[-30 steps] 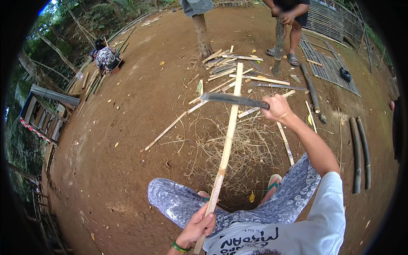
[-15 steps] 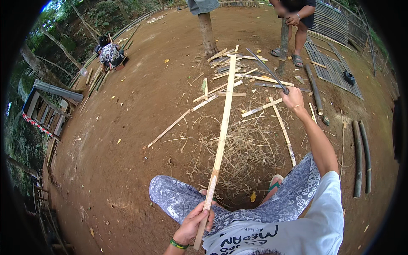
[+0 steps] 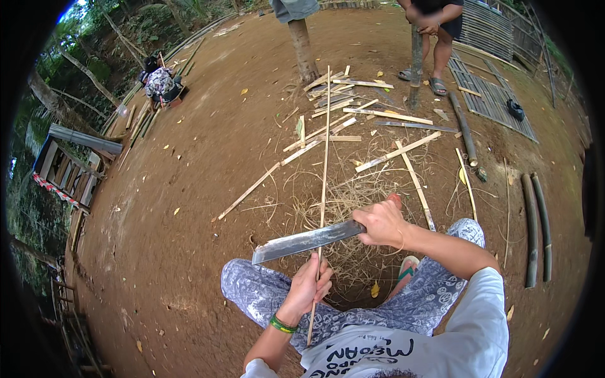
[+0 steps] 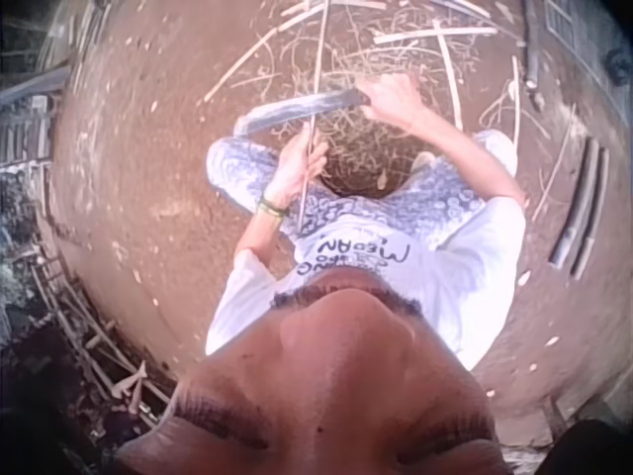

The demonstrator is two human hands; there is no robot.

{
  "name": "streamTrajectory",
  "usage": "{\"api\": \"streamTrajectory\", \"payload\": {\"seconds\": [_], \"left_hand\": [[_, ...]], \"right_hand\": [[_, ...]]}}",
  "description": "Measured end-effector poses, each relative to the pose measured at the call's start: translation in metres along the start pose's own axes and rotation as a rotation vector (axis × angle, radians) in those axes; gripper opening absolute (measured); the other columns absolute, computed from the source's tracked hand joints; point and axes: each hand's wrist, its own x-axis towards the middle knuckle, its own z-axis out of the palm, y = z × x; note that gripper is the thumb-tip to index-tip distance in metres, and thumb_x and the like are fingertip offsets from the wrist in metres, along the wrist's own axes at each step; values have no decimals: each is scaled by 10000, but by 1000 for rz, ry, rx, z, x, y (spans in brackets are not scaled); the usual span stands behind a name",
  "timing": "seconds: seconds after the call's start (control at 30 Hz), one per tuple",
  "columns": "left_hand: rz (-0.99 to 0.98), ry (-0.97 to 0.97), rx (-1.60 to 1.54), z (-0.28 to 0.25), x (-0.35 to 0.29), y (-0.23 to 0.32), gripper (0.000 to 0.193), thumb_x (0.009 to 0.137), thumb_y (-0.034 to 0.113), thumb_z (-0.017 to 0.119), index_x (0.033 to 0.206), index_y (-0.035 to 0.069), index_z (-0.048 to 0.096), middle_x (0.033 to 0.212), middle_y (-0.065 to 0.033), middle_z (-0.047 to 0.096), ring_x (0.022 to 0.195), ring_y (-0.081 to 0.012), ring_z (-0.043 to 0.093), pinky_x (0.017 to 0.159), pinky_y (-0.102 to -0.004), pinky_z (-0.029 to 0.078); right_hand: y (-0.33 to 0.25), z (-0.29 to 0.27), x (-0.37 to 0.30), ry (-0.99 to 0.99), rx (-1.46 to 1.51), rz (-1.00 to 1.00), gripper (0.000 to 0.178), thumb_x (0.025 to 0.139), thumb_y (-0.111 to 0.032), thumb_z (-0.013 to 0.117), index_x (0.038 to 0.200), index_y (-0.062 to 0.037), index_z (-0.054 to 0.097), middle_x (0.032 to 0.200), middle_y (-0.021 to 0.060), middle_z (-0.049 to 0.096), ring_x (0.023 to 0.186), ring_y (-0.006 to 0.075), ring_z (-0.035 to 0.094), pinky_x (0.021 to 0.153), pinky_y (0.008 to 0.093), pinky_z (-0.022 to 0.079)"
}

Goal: The person sits on the ground and uses a machete to split long bamboo poles into thin strips. They repeatedly strike the bamboo with the blade to separate the material, creating a pile of finished strips on the ground.

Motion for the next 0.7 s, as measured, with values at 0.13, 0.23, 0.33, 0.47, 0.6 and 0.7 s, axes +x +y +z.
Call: {"api": "streamTrajectory", "payload": {"seconds": [0.13, 0.23, 0.33, 0.47, 0.6, 0.7], "left_hand": [[76, 66, 142, 0, -11, -4, 421, 1088, 453, 296, 852, 120, 397, 558, 38, 318, 380, -66, 267, 339, -205, 244], [61, 55, 133, -4, -26, -10, 418, 1089, 445, 302, 850, 116, 398, 559, 35, 323, 380, -67, 265, 337, -210, 249], [77, 80, 137, -5, -27, -16, 417, 1089, 441, 304, 851, 111, 397, 558, 32, 327, 378, -69, 261, 334, -215, 249], [114, 108, 200, -4, -22, -15, 413, 1093, 427, 296, 849, 109, 396, 558, 28, 332, 380, -70, 266, 334, -220, 250], [25, 51, 214, -4, -42, -27, 394, 1100, 395, 296, 832, 121, 389, 569, 34, 329, 401, -65, 275, 344, -221, 249], [-24, 8, 172, -6, -52, -33, 407, 1099, 399, 292, 816, 122, 387, 572, 37, 323, 405, -65, 272, 343, -222, 247]], "right_hand": [[16, -15, 8, -96, -52, 124, 158, 677, -179, 669, 793, -77, 635, 607, 141, 641, 554, 356, 655, 538, 483, 531], [35, -37, 18, -75, -168, 260, 141, 688, -173, 661, 794, -82, 639, 568, 141, 619, 528, 356, 643, 522, 479, 527], [34, -34, 16, -62, -172, 235, 128, 707, -177, 658, 792, -83, 642, 555, 140, 611, 499, 345, 633, 512, 475, 525], [16, -21, 8, -113, -144, 37, 134, 708, -192, 667, 784, -88, 632, 590, 117, 629, 467, 281, 615, 479, 429, 523], [68, -30, 21, -175, -159, 442, 98, 767, -162, 574, 791, -98, 645, 517, 68, 535, 406, 187, 504, 399, 403, 463], [108, -42, 18, 23, -230, 395, 119, 796, -176, 559, 769, -98, 645, 512, 51, 532, 399, 182, 479, 382, 410, 445]]}}
